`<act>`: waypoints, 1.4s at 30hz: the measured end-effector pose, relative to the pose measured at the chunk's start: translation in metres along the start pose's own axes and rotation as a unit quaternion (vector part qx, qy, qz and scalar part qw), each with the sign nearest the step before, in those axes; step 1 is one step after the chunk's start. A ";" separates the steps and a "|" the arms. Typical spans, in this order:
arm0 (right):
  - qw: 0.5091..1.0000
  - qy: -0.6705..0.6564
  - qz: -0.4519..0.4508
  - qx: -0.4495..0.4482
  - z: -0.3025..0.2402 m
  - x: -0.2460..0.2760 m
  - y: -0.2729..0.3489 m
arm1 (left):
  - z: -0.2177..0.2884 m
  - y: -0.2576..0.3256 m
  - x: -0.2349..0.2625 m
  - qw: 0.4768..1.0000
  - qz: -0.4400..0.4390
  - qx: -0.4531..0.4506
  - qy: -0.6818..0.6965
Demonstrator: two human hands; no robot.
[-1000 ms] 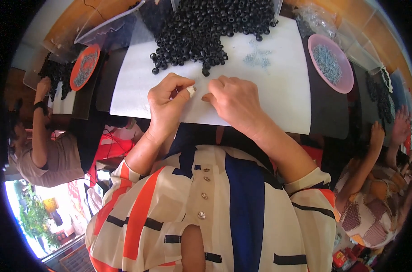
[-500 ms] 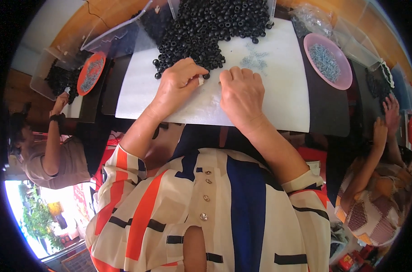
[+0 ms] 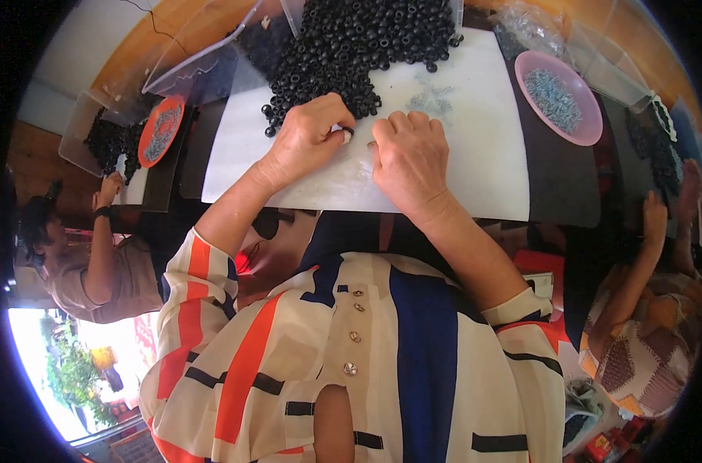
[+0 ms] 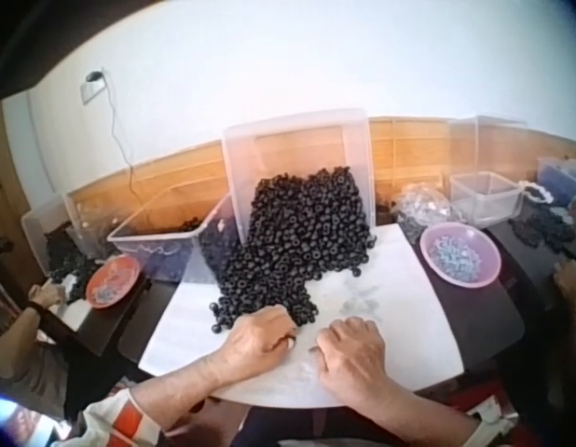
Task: The person assembles plastic components by inserting small plastic pieces into larger black plastic grommets one at a time by hand.
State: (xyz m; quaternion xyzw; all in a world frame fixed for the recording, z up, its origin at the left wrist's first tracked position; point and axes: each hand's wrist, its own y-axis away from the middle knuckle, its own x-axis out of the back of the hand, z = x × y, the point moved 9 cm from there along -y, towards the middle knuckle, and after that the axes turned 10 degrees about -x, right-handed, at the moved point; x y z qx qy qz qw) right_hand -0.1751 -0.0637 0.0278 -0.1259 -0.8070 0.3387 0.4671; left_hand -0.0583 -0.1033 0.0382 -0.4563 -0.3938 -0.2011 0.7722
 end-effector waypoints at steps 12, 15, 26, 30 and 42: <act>0.999 0.006 -0.012 0.039 -0.006 -0.002 0.002 | -0.005 0.014 0.006 0.999 -0.015 0.045 -0.006; 0.999 -0.013 -0.003 0.044 -0.008 0.000 0.001 | -0.015 0.020 0.007 0.997 0.001 0.072 0.026; 0.998 -0.062 0.009 0.001 -0.002 0.008 -0.003 | -0.009 0.017 0.009 0.999 0.012 0.039 -0.022; 0.996 -0.087 0.032 0.000 0.000 0.015 -0.002 | 0.003 0.005 -0.001 0.989 -0.031 -0.014 -0.142; 0.983 -0.173 0.052 0.042 -0.005 0.031 -0.003 | -0.023 0.042 0.000 0.834 0.120 0.354 0.406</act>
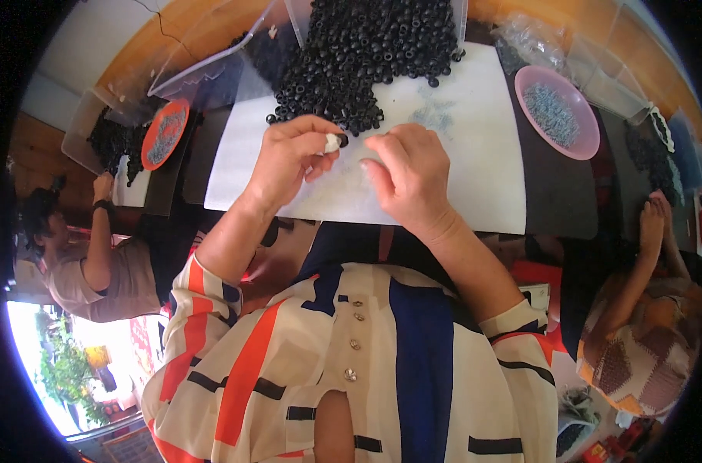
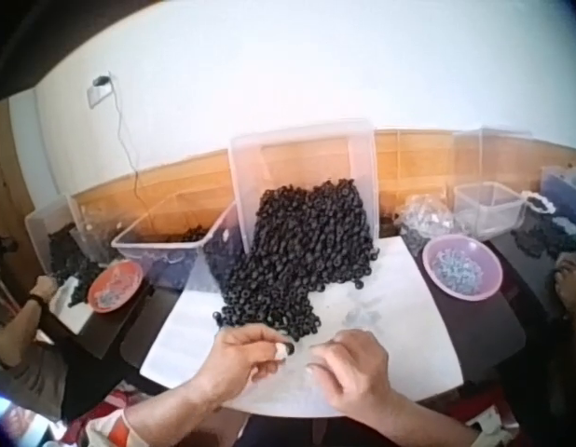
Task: The person assembles plastic components by inserting small plastic pieces into larger black plastic grommets one at a time by hand.
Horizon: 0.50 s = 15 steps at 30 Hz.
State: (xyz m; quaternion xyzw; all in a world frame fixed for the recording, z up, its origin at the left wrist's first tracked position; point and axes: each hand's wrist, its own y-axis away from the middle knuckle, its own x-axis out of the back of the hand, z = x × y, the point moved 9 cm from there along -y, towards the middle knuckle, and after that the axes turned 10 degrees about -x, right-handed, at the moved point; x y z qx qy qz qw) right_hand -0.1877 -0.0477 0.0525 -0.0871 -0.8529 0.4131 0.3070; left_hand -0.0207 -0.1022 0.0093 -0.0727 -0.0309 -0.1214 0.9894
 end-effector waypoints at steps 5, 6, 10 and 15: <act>0.998 -0.063 0.002 0.012 -0.010 0.007 -0.005 | -0.004 0.025 -0.024 0.965 0.027 0.070 0.250; 0.998 -0.063 0.000 0.013 -0.013 0.008 -0.006 | -0.005 0.028 -0.025 0.965 0.029 0.069 0.251; 0.997 -0.081 0.011 0.015 -0.023 0.016 -0.006 | -0.004 0.035 -0.035 0.944 0.022 0.057 0.325; 0.997 -0.064 0.012 0.036 -0.025 0.019 -0.003 | -0.002 0.040 -0.048 0.932 -0.002 0.072 0.356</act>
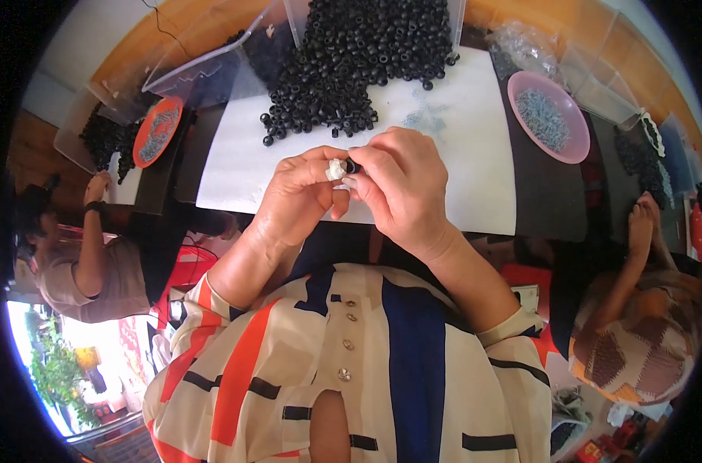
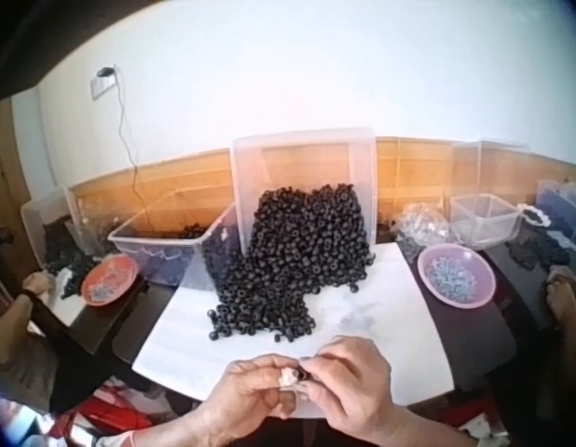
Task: The person assembles plastic components by inserting small plastic pieces into larger black plastic grommets one at a time by hand.
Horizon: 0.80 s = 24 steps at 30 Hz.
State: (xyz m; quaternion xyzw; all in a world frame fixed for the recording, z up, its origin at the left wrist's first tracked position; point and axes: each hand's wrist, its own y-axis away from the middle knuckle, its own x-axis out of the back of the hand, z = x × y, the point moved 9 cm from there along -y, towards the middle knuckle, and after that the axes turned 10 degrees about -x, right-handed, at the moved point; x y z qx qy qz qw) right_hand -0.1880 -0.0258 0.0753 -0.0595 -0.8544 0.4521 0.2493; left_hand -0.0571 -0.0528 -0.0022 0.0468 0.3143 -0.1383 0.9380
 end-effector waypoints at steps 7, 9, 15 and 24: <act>0.992 -0.058 -0.108 -0.017 -0.009 -0.005 0.012 | -0.001 0.027 0.008 0.991 0.018 0.003 -0.134; 0.988 -0.088 -0.116 -0.044 -0.007 -0.008 0.019 | -0.003 0.035 0.013 0.987 0.026 0.011 -0.159; 0.984 -0.062 -0.162 -0.047 0.002 -0.013 0.008 | 0.004 0.042 0.040 0.976 0.038 0.012 -0.215; 0.961 0.150 -0.220 0.069 0.007 -0.076 0.009 | 0.012 0.036 0.062 0.988 0.094 -0.043 -0.117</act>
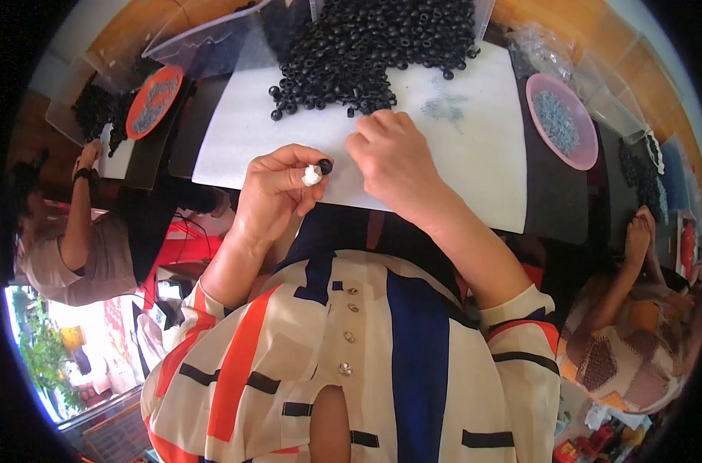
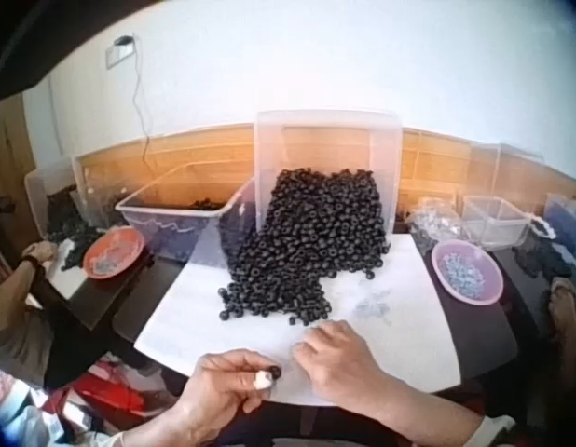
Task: The person assembles plastic components by inserting small plastic pieces into larger black plastic grommets one at a time by hand.
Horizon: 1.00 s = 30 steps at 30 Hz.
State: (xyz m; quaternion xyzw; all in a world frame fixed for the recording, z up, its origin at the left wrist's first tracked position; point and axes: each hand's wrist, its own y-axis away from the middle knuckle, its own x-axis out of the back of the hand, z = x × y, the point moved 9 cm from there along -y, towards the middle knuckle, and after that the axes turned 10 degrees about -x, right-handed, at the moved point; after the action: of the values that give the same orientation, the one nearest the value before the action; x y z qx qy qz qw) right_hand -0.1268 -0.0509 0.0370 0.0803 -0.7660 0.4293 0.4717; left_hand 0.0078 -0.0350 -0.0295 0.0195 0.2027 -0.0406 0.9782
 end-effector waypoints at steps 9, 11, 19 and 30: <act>0.994 0.080 -0.048 0.061 -0.015 -0.017 -0.005 | 0.001 0.002 0.004 1.000 0.013 -0.013 0.016; 0.993 0.079 -0.049 0.068 -0.018 -0.019 -0.004 | 0.002 0.003 0.003 1.000 0.017 -0.015 0.004; 0.998 -0.049 -0.037 -0.003 -0.005 0.002 -0.009 | 0.001 0.002 0.003 1.000 0.027 -0.011 -0.001; 0.835 -0.485 -0.058 -0.253 0.022 0.000 -0.004 | -0.001 -0.007 -0.015 1.000 -0.002 -0.021 -0.023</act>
State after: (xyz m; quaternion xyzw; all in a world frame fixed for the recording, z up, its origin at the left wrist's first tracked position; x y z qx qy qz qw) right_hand -0.1389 -0.0694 0.0347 0.2006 -0.9723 0.0983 0.0682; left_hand -0.0072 -0.0412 -0.0242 -0.0027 0.1809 -0.0383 0.9828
